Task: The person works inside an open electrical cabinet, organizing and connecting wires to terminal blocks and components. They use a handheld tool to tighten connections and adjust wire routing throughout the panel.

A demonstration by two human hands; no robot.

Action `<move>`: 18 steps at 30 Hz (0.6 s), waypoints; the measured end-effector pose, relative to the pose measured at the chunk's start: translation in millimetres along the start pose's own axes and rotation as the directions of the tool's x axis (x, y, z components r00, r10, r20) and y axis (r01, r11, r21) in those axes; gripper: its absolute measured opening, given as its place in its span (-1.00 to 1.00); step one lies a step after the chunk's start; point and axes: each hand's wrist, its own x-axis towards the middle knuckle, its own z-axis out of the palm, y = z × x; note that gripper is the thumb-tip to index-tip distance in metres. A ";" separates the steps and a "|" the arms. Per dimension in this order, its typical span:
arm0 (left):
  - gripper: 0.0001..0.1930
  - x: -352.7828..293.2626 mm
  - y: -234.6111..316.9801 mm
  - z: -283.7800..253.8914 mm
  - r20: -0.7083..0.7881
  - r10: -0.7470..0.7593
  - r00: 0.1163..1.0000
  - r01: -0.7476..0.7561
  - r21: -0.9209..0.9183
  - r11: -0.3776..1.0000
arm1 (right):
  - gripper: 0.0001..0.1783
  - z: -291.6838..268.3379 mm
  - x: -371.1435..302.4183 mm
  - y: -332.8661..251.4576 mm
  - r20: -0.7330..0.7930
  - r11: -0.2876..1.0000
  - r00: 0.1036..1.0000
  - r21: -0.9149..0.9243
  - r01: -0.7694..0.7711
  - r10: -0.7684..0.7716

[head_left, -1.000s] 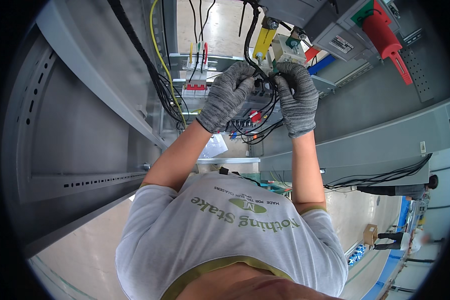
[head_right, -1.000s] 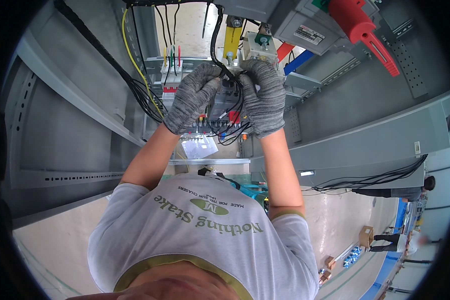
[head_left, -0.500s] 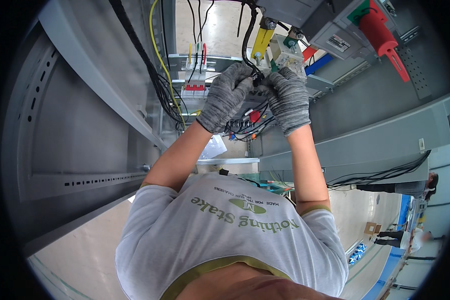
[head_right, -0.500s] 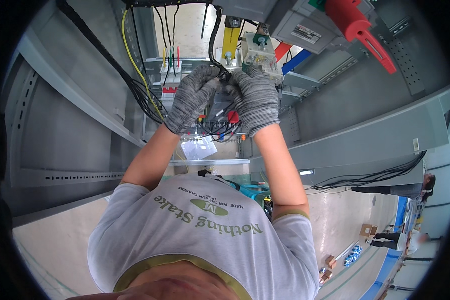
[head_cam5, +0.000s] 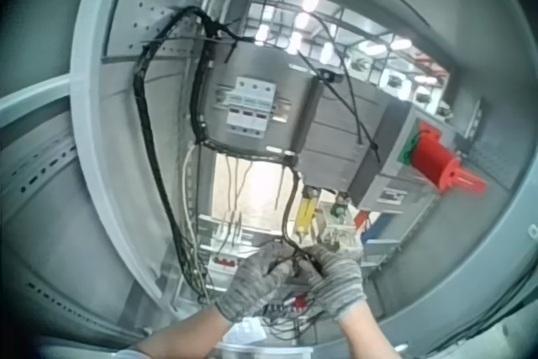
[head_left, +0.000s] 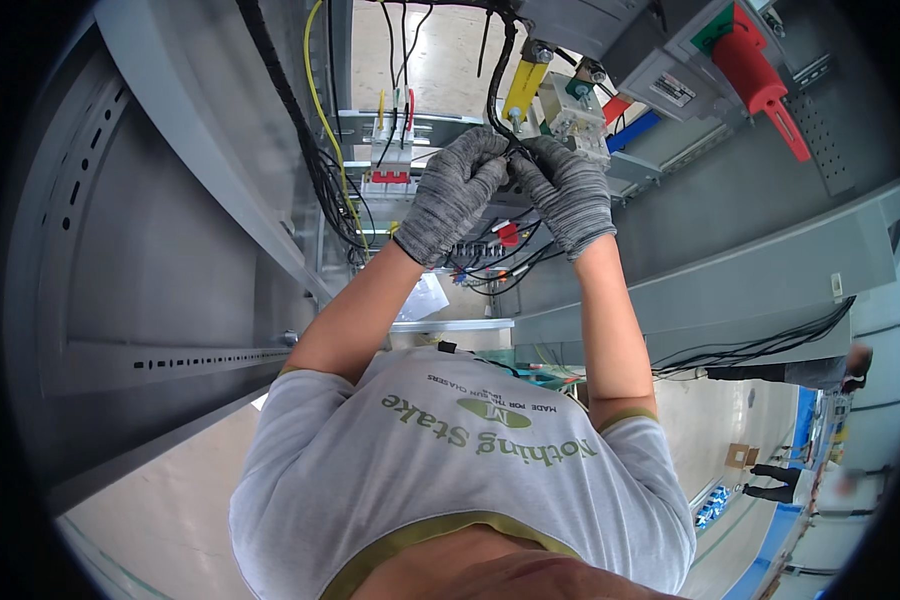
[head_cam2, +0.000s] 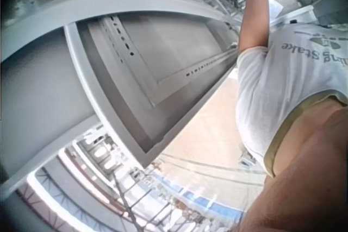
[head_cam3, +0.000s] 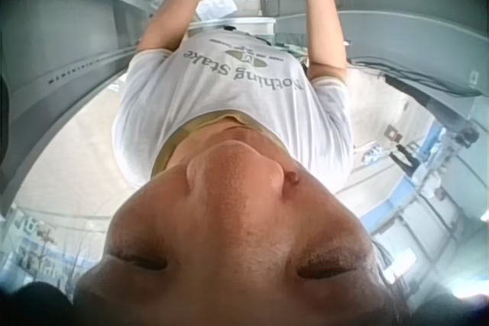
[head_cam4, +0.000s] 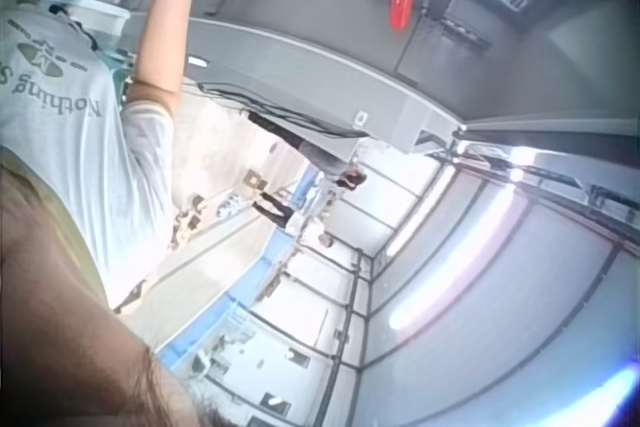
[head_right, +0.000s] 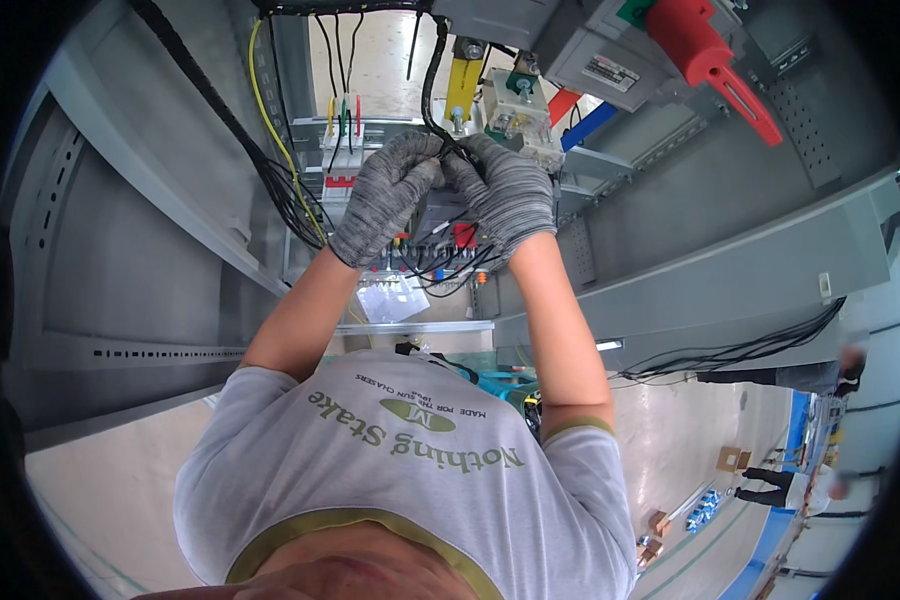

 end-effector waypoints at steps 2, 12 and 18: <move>-0.80 1.7 -7.3 -2.2 -0.006 0.028 1.000 -0.028 0.045 0.999 | -0.64 0.9 0.3 3.3 0.008 0.996 0.999 0.082 -0.039 0.039; -0.78 2.0 -7.6 0.9 -0.015 0.005 1.000 -0.005 0.030 1.000 | -0.78 3.2 -7.9 -11.4 -0.357 0.872 0.800 -0.109 0.478 -0.483; -0.78 3.1 -13.2 -2.2 -0.013 0.056 0.998 -0.055 0.008 0.998 | -0.63 6.9 -9.4 -8.0 -0.325 0.844 0.779 -0.188 0.502 -0.536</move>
